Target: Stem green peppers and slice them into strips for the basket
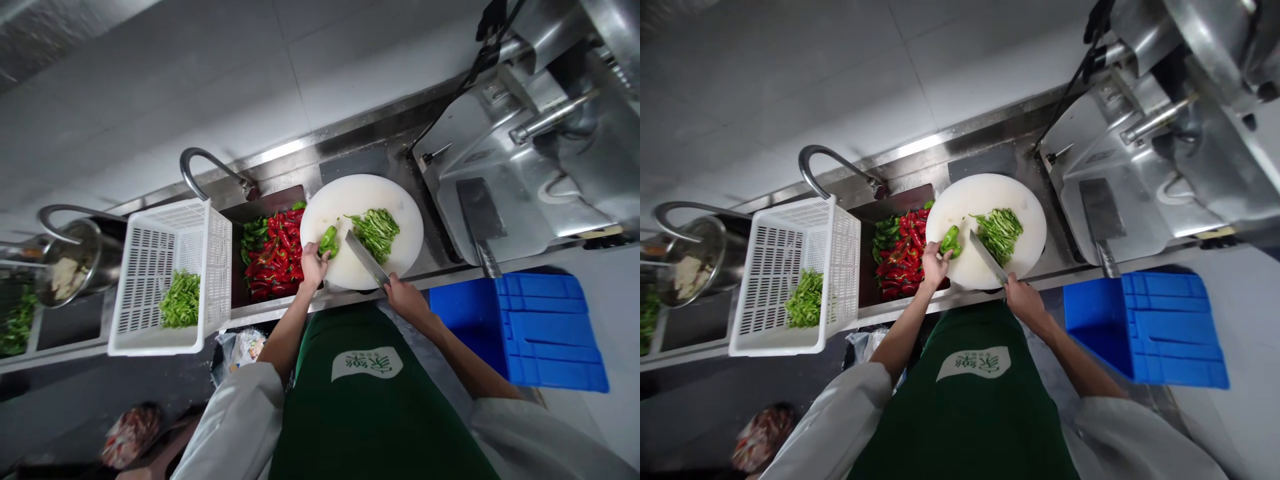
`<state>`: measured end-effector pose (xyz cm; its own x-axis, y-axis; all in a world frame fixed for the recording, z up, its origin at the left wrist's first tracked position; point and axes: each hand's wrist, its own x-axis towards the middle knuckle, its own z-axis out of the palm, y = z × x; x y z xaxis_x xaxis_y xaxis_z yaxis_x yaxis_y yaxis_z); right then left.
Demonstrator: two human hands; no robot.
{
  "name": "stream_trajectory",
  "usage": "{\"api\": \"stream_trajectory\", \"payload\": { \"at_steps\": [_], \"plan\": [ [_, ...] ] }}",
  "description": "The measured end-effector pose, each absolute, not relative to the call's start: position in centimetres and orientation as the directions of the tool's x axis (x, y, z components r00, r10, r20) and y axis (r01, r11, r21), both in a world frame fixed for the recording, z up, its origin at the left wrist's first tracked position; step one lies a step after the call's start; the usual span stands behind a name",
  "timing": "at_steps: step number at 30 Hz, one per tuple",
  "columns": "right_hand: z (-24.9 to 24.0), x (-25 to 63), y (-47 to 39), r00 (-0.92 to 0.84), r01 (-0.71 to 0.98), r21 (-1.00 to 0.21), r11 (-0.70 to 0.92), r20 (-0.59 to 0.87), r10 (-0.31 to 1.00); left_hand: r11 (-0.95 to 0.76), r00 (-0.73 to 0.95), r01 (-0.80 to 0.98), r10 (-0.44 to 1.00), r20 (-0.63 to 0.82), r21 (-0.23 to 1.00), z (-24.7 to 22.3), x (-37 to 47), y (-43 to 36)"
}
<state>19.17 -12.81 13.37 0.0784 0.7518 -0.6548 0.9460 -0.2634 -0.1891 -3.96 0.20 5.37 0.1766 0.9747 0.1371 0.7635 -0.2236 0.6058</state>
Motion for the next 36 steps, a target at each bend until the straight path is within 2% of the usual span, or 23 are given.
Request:
{"api": "stream_trajectory", "payload": {
  "at_steps": [3, 6, 9, 13, 17, 25, 28, 33, 36],
  "plan": [
    [13.3, 19.2, -12.8, 0.076, 0.950, -0.185, -0.253, -0.648, 0.758, -0.374, 0.282, 0.806, 0.924, 0.257, 0.460, 5.2, -4.6, 0.8],
    [13.3, 19.3, -12.8, 0.081, 0.948, -0.184, -0.259, -0.650, 0.756, -0.515, 0.488, 0.759, 0.855, 0.174, 0.398, 4.0, -4.4, 0.1],
    [13.2, 19.4, -12.9, 0.087, 0.945, -0.190, -0.268, -0.641, 0.762, -0.567, 0.595, 0.729, 0.802, 0.054, 0.383, 2.9, -4.2, -1.5],
    [13.4, 19.2, -12.9, 0.089, 0.941, -0.198, -0.276, -0.640, 0.763, -0.595, 0.658, 0.693, 0.752, -0.021, 0.408, 2.9, -4.9, -2.6],
    [13.5, 19.2, -12.8, 0.097, 0.940, -0.186, -0.286, -0.659, 0.746, -0.636, 0.730, 0.617, 0.683, -0.035, 0.463, 3.9, -5.6, -2.2],
    [13.4, 19.3, -12.8, 0.088, 0.937, -0.203, -0.284, -0.650, 0.755, -0.635, 0.753, 0.617, 0.648, -0.113, 0.465, 5.7, -4.5, -0.1],
    [13.4, 19.3, -12.8, 0.085, 0.937, -0.208, -0.282, -0.644, 0.760, -0.704, 0.815, 0.569, 0.552, -0.177, 0.424, 6.5, -4.4, 1.9],
    [13.2, 19.4, -12.8, 0.091, 0.936, -0.203, -0.287, -0.648, 0.756, -0.866, 0.876, 0.445, 0.369, -0.310, 0.228, 7.9, -4.5, 5.9],
    [13.0, 19.5, -12.8, 0.087, 0.934, -0.210, -0.290, -0.652, 0.753, -0.893, 0.892, 0.379, 0.283, -0.353, 0.242, 8.0, -4.3, 8.2]
  ]
}}
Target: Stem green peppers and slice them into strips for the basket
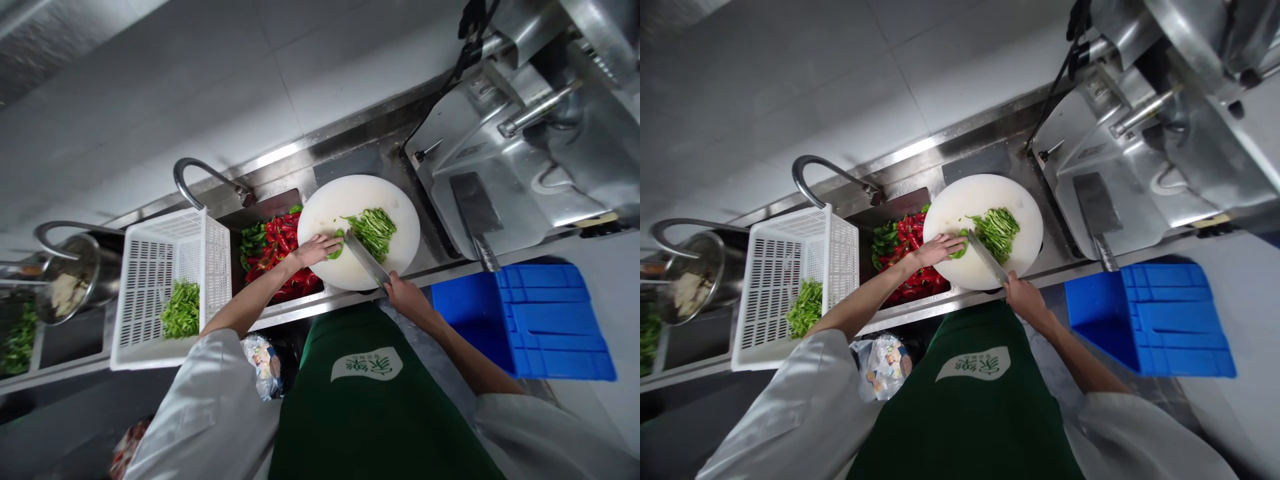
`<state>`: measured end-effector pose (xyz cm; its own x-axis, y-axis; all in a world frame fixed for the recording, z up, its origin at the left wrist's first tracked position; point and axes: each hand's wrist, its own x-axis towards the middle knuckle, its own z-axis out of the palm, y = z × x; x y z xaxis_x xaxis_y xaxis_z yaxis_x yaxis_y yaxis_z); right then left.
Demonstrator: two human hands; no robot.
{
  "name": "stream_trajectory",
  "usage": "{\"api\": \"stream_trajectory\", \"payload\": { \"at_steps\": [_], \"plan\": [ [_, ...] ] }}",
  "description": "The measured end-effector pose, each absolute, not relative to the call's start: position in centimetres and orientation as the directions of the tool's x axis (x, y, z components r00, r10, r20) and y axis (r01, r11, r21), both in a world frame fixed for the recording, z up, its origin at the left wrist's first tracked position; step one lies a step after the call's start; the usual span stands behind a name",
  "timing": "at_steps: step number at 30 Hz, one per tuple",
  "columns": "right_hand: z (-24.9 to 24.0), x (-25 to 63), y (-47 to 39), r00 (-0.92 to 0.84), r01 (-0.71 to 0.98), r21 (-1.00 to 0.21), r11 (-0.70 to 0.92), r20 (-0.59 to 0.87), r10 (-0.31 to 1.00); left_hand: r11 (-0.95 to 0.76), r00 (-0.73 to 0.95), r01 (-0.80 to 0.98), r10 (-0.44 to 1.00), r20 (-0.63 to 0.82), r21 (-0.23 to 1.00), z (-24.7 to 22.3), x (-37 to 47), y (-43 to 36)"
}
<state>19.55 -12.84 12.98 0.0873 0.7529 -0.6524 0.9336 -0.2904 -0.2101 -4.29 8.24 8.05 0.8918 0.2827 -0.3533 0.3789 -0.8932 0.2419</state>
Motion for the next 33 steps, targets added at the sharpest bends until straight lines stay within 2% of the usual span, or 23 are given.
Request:
{"api": "stream_trajectory", "payload": {
  "at_steps": [2, 4, 7, 11, 13, 16, 19, 21, 24, 29, 33],
  "plan": [
    [12.9, 19.6, -12.9, 0.082, 0.932, -0.219, -0.289, -0.649, 0.756, -0.885, 0.912, 0.344, 0.235, -0.337, 0.314, 7.7, -4.0, 9.7],
    [12.9, 19.7, -12.9, 0.080, 0.931, -0.225, -0.287, -0.641, 0.763, -0.863, 0.925, 0.347, 0.250, -0.287, 0.367, 7.1, -3.8, 10.7],
    [13.1, 19.5, -12.9, 0.081, 0.929, -0.231, -0.289, -0.635, 0.768, -0.823, 0.890, 0.455, 0.411, -0.196, 0.340, 6.2, -3.8, 11.0],
    [13.6, 19.3, -12.8, 0.084, 0.921, -0.241, -0.306, -0.644, 0.760, -0.701, 0.727, 0.672, 0.686, -0.034, 0.241, 5.0, -4.0, 8.8],
    [13.8, 19.3, -12.8, 0.092, 0.915, -0.244, -0.322, -0.651, 0.753, -0.609, 0.628, 0.750, 0.778, 0.013, 0.258, 4.4, -4.0, 7.4],
    [13.8, 19.5, -12.6, 0.093, 0.911, -0.249, -0.329, -0.652, 0.752, -0.481, 0.517, 0.813, 0.856, -0.025, 0.327, 3.9, -3.7, 6.4],
    [13.4, 19.9, -12.6, 0.081, 0.914, -0.252, -0.317, -0.652, 0.754, -0.369, 0.430, 0.843, 0.900, -0.076, 0.392, 4.0, -2.9, 6.7],
    [13.0, 20.1, -12.8, 0.074, 0.920, -0.247, -0.304, -0.653, 0.754, -0.337, 0.387, 0.839, 0.922, -0.033, 0.428, 3.9, -2.4, 6.7],
    [12.0, 20.4, -13.1, 0.070, 0.938, -0.215, -0.271, -0.648, 0.758, -0.382, 0.386, 0.815, 0.919, 0.083, 0.435, 2.9, -1.8, 6.0],
    [10.1, 21.0, -13.1, 0.032, 0.959, -0.200, -0.199, -0.622, 0.782, -0.347, 0.316, 0.816, 0.937, 0.147, 0.462, -0.5, -1.6, 3.4],
    [9.9, 21.0, -13.2, 0.036, 0.958, -0.208, -0.198, -0.597, 0.801, -0.453, 0.390, 0.717, 0.891, 0.233, 0.530, -0.2, -2.7, 0.2]
  ]
}}
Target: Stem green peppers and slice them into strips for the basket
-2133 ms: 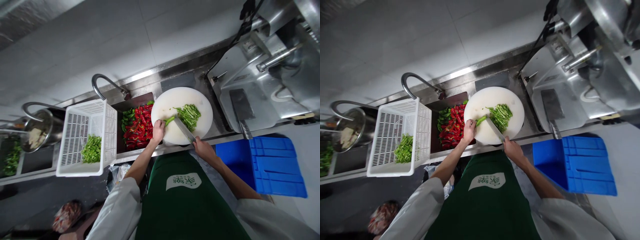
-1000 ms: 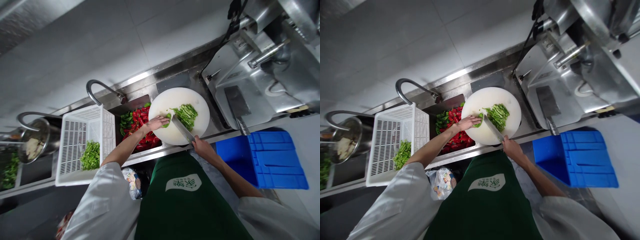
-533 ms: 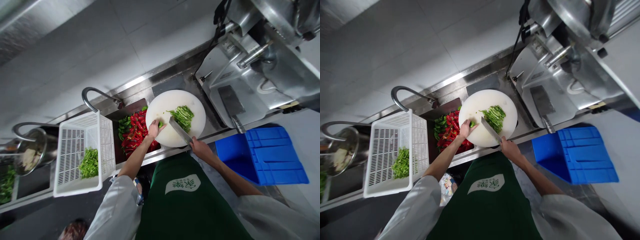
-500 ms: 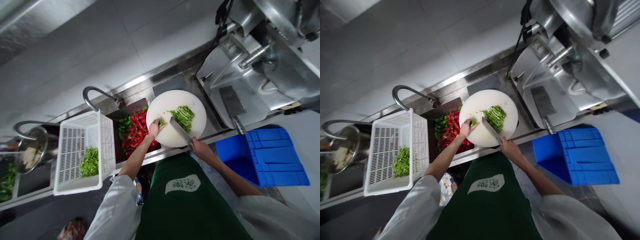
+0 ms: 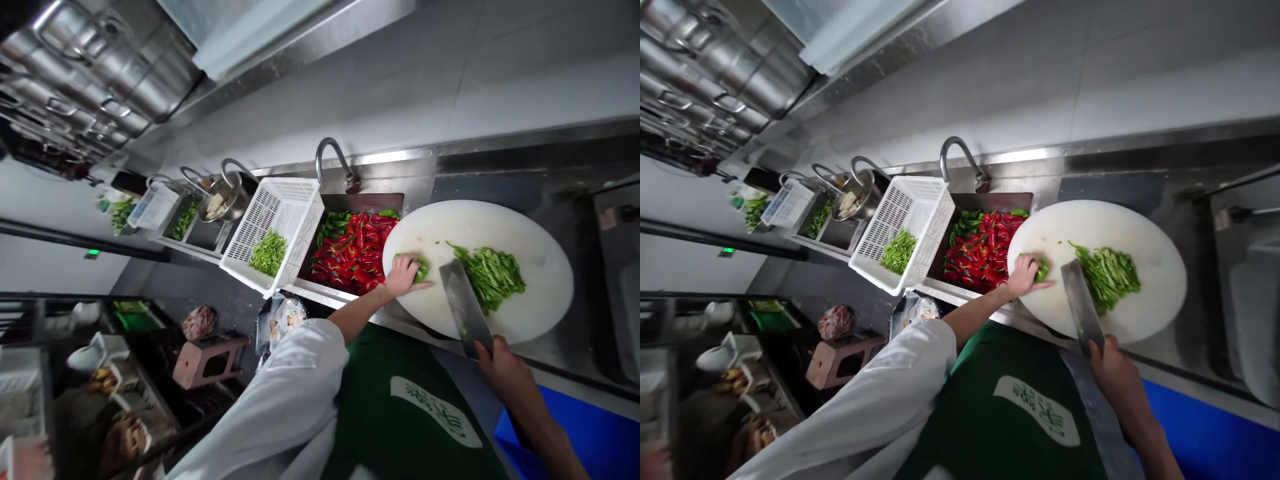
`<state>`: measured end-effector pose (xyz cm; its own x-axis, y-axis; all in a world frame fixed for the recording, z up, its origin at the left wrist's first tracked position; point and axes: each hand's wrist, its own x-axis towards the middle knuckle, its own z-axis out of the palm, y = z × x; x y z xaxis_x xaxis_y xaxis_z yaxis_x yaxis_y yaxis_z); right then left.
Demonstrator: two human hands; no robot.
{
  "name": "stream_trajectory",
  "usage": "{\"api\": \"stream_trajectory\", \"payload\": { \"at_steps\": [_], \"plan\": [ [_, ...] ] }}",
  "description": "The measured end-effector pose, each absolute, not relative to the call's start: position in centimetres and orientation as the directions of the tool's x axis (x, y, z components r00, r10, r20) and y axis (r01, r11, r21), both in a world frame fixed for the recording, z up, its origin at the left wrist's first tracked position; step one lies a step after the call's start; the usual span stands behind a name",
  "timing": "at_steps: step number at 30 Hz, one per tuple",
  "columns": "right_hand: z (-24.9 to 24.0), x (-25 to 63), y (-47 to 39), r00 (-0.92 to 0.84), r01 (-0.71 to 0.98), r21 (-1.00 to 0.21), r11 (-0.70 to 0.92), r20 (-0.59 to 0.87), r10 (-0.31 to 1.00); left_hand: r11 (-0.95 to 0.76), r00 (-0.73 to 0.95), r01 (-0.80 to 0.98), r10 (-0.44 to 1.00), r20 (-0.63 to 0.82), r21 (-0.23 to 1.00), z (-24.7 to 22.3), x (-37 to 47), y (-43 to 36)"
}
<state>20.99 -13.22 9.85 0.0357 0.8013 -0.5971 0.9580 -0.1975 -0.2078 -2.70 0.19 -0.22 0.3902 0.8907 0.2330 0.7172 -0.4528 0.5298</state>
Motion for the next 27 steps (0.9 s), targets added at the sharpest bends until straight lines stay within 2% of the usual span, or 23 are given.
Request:
{"api": "stream_trajectory", "payload": {
  "at_steps": [3, 8, 11, 16, 20, 27],
  "plan": [
    [10.4, 20.8, -13.1, 0.050, 0.960, -0.192, -0.205, -0.602, 0.797, -0.500, 0.437, 0.645, 0.861, 0.258, 0.578, 0.9, -3.8, -2.2],
    [12.0, 20.2, -12.8, 0.045, 0.964, -0.173, -0.202, -0.643, 0.764, -0.441, 0.359, 0.619, 0.895, 0.264, 0.650, 1.6, -3.7, -3.4],
    [13.3, 19.7, -12.5, 0.032, 0.973, -0.151, -0.173, -0.657, 0.753, -0.457, 0.371, 0.599, 0.886, 0.277, 0.658, 1.9, -3.0, -3.1],
    [14.8, 18.1, -11.8, -0.002, 0.991, -0.102, -0.084, -0.650, 0.760, -0.413, 0.339, 0.685, 0.910, 0.239, 0.600, 3.5, -3.3, -2.9],
    [14.0, 17.6, -11.0, -0.071, 0.994, -0.105, 0.006, -0.623, 0.779, -0.399, 0.317, 0.721, 0.917, 0.243, 0.566, 3.9, -3.5, -2.7],
    [14.0, 17.9, -10.6, -0.100, 0.995, -0.084, 0.061, -0.626, 0.774, -0.395, 0.334, 0.768, 0.919, 0.210, 0.504, 3.5, -2.9, -2.5]
  ]
}}
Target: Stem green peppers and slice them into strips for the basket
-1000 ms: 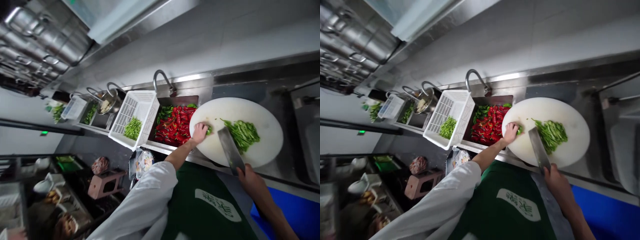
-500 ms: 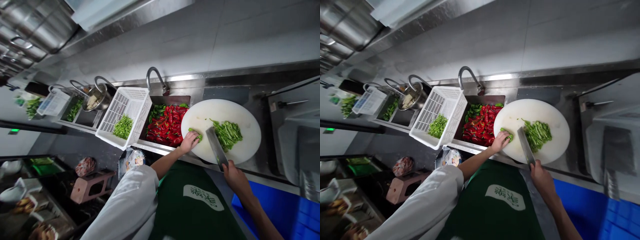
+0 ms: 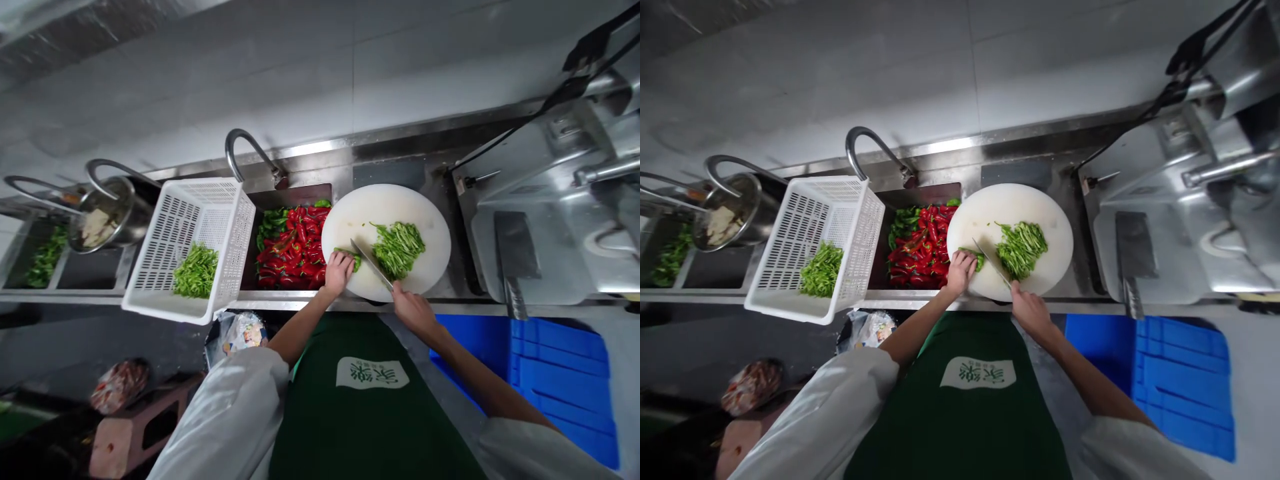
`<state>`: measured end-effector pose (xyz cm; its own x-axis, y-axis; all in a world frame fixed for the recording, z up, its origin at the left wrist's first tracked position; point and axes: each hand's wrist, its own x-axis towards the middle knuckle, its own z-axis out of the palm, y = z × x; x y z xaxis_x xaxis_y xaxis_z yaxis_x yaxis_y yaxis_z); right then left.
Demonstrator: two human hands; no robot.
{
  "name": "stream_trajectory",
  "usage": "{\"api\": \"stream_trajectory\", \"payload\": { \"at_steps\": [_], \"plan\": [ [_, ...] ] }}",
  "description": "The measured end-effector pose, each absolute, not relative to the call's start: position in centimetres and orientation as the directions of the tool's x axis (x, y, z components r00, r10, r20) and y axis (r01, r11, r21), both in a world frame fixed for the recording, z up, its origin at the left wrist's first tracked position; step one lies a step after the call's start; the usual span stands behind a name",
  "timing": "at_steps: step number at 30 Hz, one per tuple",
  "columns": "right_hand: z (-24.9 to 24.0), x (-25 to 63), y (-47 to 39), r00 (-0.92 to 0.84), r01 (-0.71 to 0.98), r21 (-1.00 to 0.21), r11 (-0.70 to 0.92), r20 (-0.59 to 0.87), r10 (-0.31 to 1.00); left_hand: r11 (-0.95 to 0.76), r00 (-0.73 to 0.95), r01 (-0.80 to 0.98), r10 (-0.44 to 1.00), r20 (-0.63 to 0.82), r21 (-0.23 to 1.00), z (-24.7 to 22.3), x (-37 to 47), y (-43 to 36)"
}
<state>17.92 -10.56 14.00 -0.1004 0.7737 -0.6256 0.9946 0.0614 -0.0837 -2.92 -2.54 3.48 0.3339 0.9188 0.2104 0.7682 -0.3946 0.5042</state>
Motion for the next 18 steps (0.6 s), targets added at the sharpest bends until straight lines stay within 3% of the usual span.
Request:
{"api": "stream_trajectory", "payload": {
  "at_steps": [6, 13, 18],
  "plan": [
    [16.0, 18.5, -10.1, -0.141, 0.987, -0.027, 0.160, -0.631, 0.763, -0.401, 0.372, 0.791, 0.915, 0.157, 0.463, 4.1, -2.6, -2.1],
    [15.0, 17.3, -8.5, -0.124, 0.992, -0.056, 0.114, -0.632, 0.765, -0.422, 0.393, 0.793, 0.906, 0.161, 0.439, 4.3, -2.4, -1.9],
    [15.3, 17.2, -8.7, -0.112, 0.991, -0.012, 0.133, -0.616, 0.779, -0.448, 0.417, 0.809, 0.894, 0.165, 0.381, 4.2, -2.5, -1.8]
  ]
}}
